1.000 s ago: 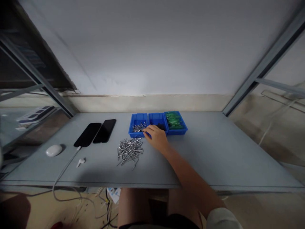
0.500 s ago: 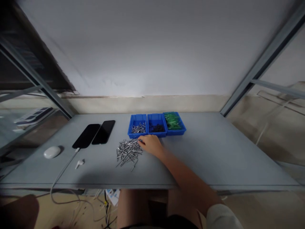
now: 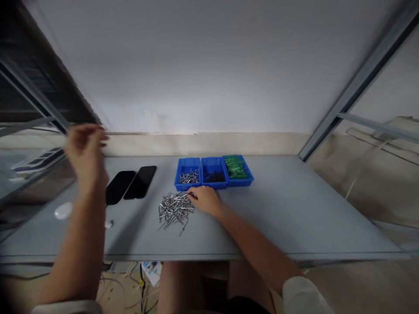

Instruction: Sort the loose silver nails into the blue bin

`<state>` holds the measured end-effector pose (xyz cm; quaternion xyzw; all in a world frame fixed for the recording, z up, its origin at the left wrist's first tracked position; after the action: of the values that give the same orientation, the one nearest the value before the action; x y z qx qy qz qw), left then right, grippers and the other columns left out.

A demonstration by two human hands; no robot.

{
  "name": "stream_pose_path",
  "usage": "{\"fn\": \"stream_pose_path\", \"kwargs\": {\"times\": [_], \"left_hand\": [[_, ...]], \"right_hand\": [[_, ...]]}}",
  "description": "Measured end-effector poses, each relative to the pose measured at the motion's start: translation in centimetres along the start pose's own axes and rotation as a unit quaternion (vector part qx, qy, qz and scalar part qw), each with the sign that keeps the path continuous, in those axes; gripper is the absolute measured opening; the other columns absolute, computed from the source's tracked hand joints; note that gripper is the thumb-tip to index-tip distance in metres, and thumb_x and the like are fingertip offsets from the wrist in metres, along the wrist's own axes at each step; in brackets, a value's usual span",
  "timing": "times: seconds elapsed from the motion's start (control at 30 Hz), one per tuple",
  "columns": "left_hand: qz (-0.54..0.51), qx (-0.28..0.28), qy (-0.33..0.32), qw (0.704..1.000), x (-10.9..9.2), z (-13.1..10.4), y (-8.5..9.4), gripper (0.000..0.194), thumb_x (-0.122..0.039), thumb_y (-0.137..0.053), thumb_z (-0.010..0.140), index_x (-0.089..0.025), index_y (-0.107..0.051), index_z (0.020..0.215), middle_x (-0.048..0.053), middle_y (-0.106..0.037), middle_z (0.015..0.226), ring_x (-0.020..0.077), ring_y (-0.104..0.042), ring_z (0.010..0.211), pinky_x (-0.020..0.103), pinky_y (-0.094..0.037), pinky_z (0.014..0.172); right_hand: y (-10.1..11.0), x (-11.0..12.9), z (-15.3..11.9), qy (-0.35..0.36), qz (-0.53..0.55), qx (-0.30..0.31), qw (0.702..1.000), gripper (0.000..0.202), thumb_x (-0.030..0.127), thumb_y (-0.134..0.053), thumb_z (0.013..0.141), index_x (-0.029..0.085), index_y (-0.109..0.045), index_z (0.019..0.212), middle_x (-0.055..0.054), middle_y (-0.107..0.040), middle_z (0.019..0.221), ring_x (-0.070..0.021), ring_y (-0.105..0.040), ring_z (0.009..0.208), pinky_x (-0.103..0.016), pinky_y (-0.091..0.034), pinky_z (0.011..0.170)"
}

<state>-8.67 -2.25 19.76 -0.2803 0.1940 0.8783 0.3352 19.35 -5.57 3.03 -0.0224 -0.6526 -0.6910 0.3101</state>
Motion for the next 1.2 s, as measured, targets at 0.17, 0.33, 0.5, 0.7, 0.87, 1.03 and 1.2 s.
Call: {"fn": "stream_pose_path", "kwargs": {"times": [0.17,0.33,0.5,0.7,0.87,1.03,1.2], "left_hand": [[0.181,0.162,0.101,0.965,6.4,-5.4,-5.4,0.039,-0.036,-0.062,0.076,-0.018,-0.057,0.111,0.010,-0.056,0.114,0.0202,-0.058,0.092,0.034,-0.046,0.082],[0.355,0.229,0.129,0.897,9.0,-9.0,-5.9,0.046,-0.043,-0.054,0.080,-0.020,-0.054,0.121,0.015,-0.053,0.121,0.0330,-0.050,0.114,0.047,-0.040,0.092],[0.398,0.259,0.152,0.867,9.2,-9.6,-5.2,0.052,-0.046,-0.052,0.081,-0.020,-0.050,0.125,0.017,-0.050,0.126,0.0348,-0.048,0.116,0.047,-0.039,0.093],[0.423,0.288,0.176,0.841,10.4,-9.8,-4.8,0.058,-0.051,-0.050,0.081,-0.019,-0.047,0.129,0.019,-0.048,0.128,0.0365,-0.046,0.118,0.049,-0.037,0.094],[0.433,0.266,0.192,0.840,11.8,-9.2,-3.6,0.057,-0.051,-0.048,0.080,-0.020,-0.049,0.127,0.018,-0.049,0.129,0.0364,-0.044,0.120,0.050,-0.036,0.096],[0.452,0.252,0.232,0.823,13.7,-8.4,-1.2,0.063,-0.052,-0.049,0.078,-0.019,-0.045,0.132,0.020,-0.046,0.132,0.0383,-0.042,0.122,0.052,-0.034,0.098],[0.451,0.278,0.268,0.805,14.5,-8.3,-0.2,0.070,-0.054,-0.052,0.075,-0.019,-0.042,0.135,0.020,-0.045,0.134,0.0396,-0.041,0.124,0.053,-0.032,0.099]], "right_hand": [[-0.3,-0.2,0.1,0.007,0.018,-0.008,1.000,0.021,0.030,-0.056,0.087,0.026,-0.072,0.101,0.002,-0.069,0.070,-0.0125,-0.059,0.063,-0.022,-0.032,0.057],[-0.5,-0.2,0.1,0.021,0.034,-0.021,0.999,0.019,0.029,-0.057,0.086,0.025,-0.072,0.097,0.002,-0.068,0.068,-0.0118,-0.057,0.061,-0.023,-0.029,0.056],[-0.4,-0.4,0.0,0.020,0.049,-0.031,0.998,0.016,0.027,-0.059,0.085,0.025,-0.073,0.093,0.003,-0.066,0.065,-0.0106,-0.054,0.058,-0.022,-0.027,0.055],[0.4,-0.6,-0.4,0.017,0.090,-0.058,0.994,0.013,0.025,-0.061,0.082,0.023,-0.073,0.088,0.002,-0.065,0.066,-0.0097,-0.053,0.058,-0.021,-0.031,0.057],[1.4,-0.9,-0.6,0.026,0.155,-0.098,0.983,0.014,0.026,-0.062,0.080,0.020,-0.073,0.086,0.002,-0.065,0.068,-0.0081,-0.048,0.053,-0.021,-0.034,0.056],[2.8,-1.6,-0.5,0.020,0.244,-0.145,0.959,0.016,0.028,-0.062,0.079,0.017,-0.072,0.085,0.002,-0.061,0.064,-0.0072,-0.042,0.048,-0.021,-0.033,0.049],[3.7,-2.2,-0.4,-0.019,0.345,-0.158,0.925,0.019,0.033,-0.064,0.075,0.016,-0.070,0.082,0.001,-0.061,0.063,-0.0073,-0.042,0.047,-0.021,-0.032,0.044]]}}
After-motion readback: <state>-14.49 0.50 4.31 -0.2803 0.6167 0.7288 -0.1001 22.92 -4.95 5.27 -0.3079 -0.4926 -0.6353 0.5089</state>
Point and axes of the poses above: each hand's wrist, its own z-axis towards the middle knuckle, its own y-axis out of the back of the hand, x = y × z, the point moved 5 cm from there along z, towards the middle knuckle
